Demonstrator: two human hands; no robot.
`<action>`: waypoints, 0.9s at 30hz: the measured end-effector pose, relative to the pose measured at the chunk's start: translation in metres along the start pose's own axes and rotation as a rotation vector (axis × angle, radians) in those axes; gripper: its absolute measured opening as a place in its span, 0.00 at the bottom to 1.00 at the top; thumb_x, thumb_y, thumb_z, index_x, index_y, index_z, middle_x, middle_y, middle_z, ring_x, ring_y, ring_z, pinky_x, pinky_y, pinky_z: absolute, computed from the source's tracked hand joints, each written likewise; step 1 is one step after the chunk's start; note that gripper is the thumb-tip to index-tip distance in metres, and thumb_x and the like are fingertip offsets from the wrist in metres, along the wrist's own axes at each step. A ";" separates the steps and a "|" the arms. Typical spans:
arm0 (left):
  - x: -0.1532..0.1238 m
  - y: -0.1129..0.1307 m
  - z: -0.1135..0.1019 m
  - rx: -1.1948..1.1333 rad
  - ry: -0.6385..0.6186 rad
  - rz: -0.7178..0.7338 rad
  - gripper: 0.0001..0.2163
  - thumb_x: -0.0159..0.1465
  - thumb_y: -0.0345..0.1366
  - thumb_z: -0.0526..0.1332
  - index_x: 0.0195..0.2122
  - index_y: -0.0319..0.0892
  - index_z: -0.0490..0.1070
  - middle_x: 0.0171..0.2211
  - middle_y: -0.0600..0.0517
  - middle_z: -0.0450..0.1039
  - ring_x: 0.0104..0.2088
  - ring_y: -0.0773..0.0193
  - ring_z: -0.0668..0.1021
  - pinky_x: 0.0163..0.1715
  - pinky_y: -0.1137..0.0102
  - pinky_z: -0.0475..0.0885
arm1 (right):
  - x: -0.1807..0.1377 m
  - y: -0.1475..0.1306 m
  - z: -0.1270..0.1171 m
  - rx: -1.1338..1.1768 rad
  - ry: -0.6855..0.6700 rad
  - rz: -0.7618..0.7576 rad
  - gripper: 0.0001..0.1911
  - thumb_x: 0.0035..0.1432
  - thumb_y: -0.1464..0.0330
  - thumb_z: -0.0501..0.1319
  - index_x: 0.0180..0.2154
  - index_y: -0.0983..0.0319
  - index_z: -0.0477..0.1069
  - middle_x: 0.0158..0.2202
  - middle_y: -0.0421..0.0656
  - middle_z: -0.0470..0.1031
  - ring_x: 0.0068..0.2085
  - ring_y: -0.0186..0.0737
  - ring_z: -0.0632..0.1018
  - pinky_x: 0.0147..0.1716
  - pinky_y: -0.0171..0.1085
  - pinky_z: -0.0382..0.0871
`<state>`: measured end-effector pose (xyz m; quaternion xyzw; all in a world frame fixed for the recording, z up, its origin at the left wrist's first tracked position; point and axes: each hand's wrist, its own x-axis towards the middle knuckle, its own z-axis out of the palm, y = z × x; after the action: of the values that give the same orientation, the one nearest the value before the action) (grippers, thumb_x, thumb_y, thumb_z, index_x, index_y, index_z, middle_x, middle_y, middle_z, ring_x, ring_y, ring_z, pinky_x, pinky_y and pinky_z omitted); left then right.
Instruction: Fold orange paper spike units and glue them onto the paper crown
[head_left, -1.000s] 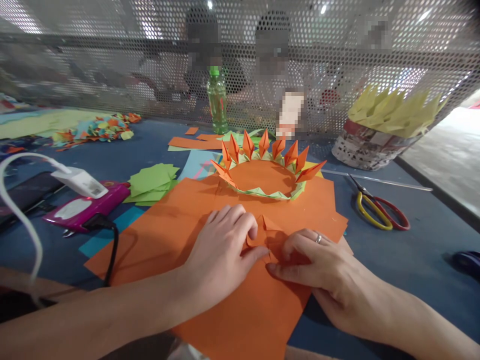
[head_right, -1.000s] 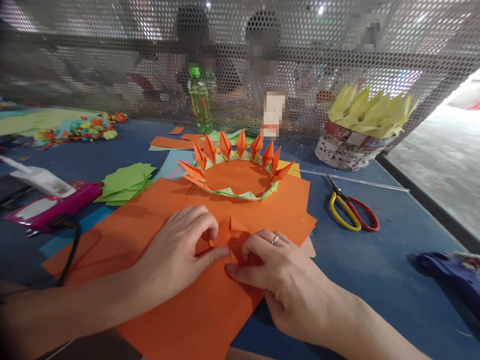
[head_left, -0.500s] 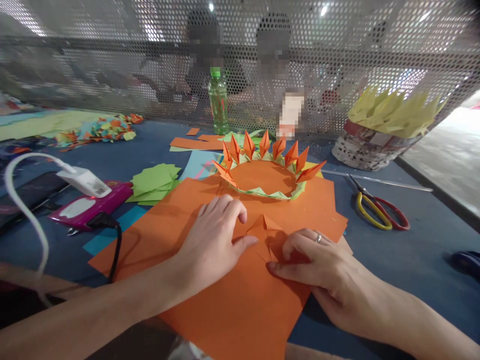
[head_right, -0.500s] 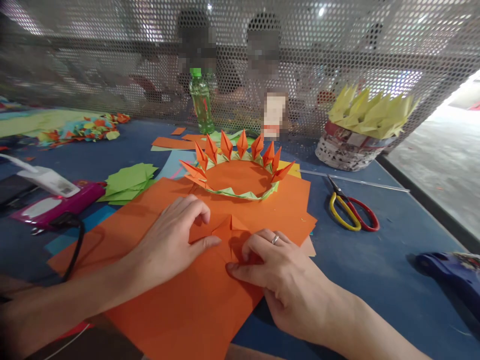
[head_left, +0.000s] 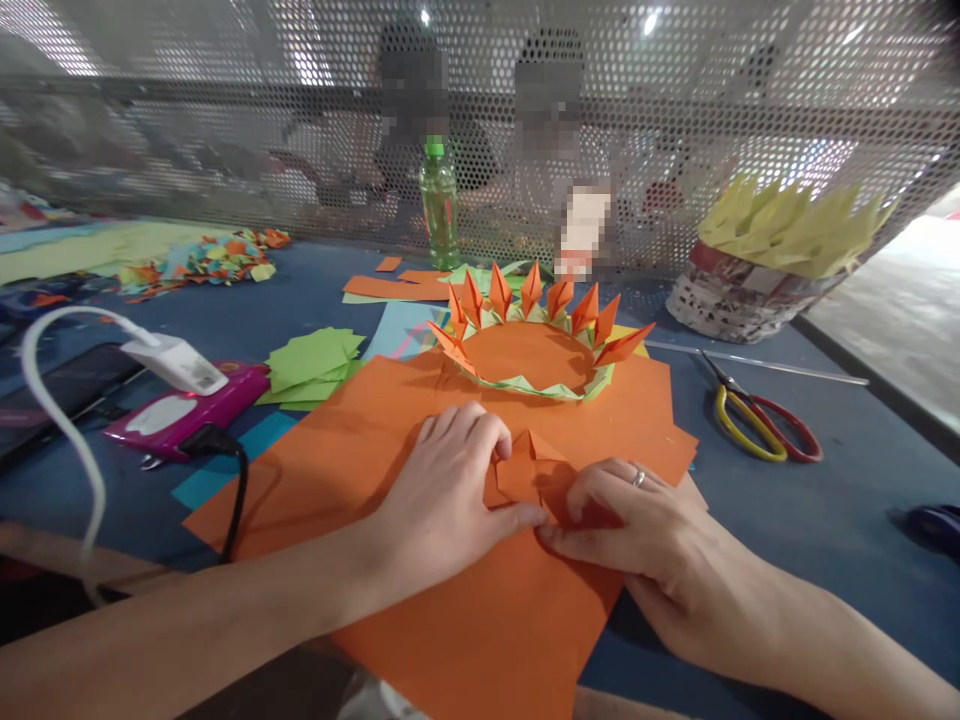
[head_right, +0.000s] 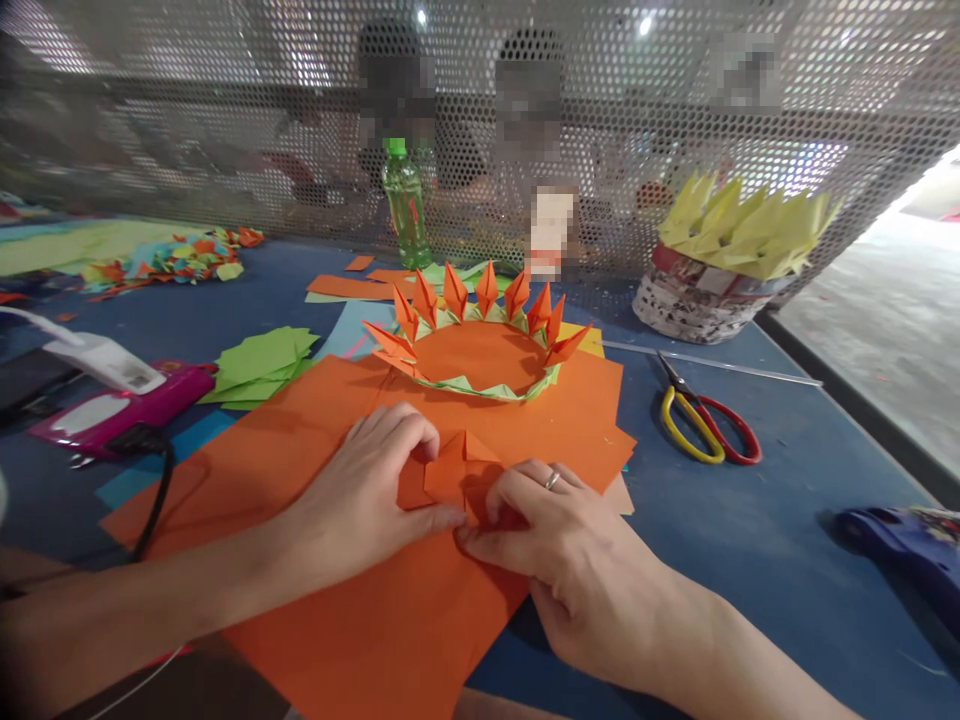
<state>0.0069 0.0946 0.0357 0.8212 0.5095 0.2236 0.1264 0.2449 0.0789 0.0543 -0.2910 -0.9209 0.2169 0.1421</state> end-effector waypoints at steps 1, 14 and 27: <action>0.000 -0.001 0.000 0.006 0.003 -0.008 0.22 0.56 0.47 0.73 0.37 0.45 0.60 0.38 0.53 0.64 0.39 0.55 0.68 0.40 0.58 0.64 | 0.000 -0.001 0.000 0.001 0.002 -0.001 0.29 0.59 0.83 0.50 0.53 0.55 0.75 0.43 0.46 0.71 0.44 0.45 0.72 0.42 0.45 0.67; 0.000 -0.013 -0.007 -0.015 -0.007 -0.007 0.13 0.62 0.35 0.67 0.38 0.45 0.60 0.39 0.52 0.65 0.41 0.55 0.69 0.43 0.57 0.64 | -0.001 0.000 0.000 -0.010 0.009 0.000 0.33 0.54 0.85 0.52 0.54 0.55 0.75 0.43 0.46 0.71 0.44 0.44 0.72 0.43 0.45 0.67; 0.006 -0.019 -0.013 -0.136 -0.041 0.307 0.30 0.64 0.16 0.48 0.62 0.51 0.60 0.65 0.53 0.62 0.65 0.64 0.63 0.64 0.61 0.58 | 0.001 0.003 0.002 0.038 0.103 -0.085 0.23 0.60 0.84 0.51 0.46 0.61 0.79 0.40 0.47 0.73 0.42 0.42 0.73 0.41 0.44 0.69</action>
<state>-0.0122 0.1077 0.0405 0.8834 0.3590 0.2575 0.1560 0.2450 0.0807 0.0515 -0.2598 -0.9195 0.2129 0.2041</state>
